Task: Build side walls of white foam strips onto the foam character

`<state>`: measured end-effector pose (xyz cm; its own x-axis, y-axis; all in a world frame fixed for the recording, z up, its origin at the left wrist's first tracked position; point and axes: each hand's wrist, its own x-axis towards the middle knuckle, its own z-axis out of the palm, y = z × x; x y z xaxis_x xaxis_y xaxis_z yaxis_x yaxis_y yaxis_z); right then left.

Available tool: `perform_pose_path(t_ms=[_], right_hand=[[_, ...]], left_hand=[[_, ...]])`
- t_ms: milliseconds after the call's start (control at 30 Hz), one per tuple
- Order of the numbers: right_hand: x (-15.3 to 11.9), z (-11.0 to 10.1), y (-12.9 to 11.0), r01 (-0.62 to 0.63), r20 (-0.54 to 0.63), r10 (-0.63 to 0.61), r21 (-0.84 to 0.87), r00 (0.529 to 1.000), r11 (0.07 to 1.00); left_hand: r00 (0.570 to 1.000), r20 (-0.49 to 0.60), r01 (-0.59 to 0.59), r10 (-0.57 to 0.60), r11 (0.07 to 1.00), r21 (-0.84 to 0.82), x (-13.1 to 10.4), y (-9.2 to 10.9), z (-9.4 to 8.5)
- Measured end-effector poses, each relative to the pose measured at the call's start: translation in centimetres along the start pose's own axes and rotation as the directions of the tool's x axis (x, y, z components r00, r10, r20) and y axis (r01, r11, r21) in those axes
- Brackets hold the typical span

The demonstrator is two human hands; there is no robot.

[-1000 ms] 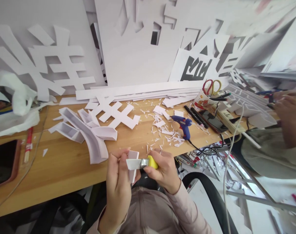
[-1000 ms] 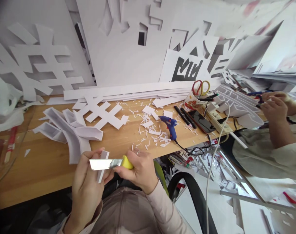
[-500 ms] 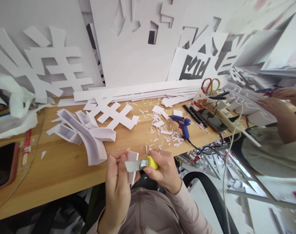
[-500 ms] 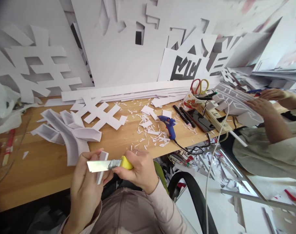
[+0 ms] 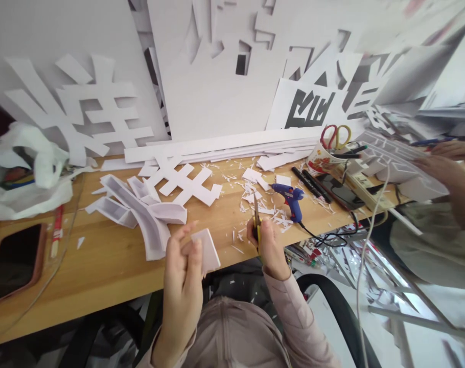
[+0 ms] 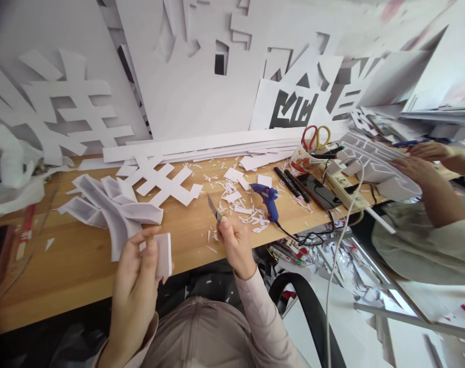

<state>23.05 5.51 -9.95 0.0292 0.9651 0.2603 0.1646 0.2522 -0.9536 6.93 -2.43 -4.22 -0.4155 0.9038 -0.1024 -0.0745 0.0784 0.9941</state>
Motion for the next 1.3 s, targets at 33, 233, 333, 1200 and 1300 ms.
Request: perform_pose_path(t_ms=[33,233,333,1200,1300], right_hand=[[0.0,0.2,0.2,-0.064,0.050,0.058,0.134,0.997,0.989],[-0.2,1.6,2.1,-0.547,0.554,0.122,0.717,0.823,0.432],[0.0,1.6,2.9,-0.610,0.607,0.082,0.770,0.791,0.187],[1.0,1.0,4.0,-0.564,0.565,0.053,0.805,0.824,0.183],[1.1,0.9,3.7,-0.557,0.558,0.066,0.799,0.827,0.228]], left_hand=[[0.999,-0.009,-0.039,0.040,0.996,0.080,0.5,0.1,-0.3],[0.987,-0.059,-0.130,0.148,0.962,0.238,2.5,0.1,-3.3],[0.969,-0.165,-0.142,0.186,0.959,0.245,3.0,0.1,-5.4],[0.881,0.237,-0.458,0.410,0.610,0.647,5.2,0.2,-11.3],[0.896,0.216,-0.433,0.389,0.653,0.622,5.2,0.3,-11.7]])
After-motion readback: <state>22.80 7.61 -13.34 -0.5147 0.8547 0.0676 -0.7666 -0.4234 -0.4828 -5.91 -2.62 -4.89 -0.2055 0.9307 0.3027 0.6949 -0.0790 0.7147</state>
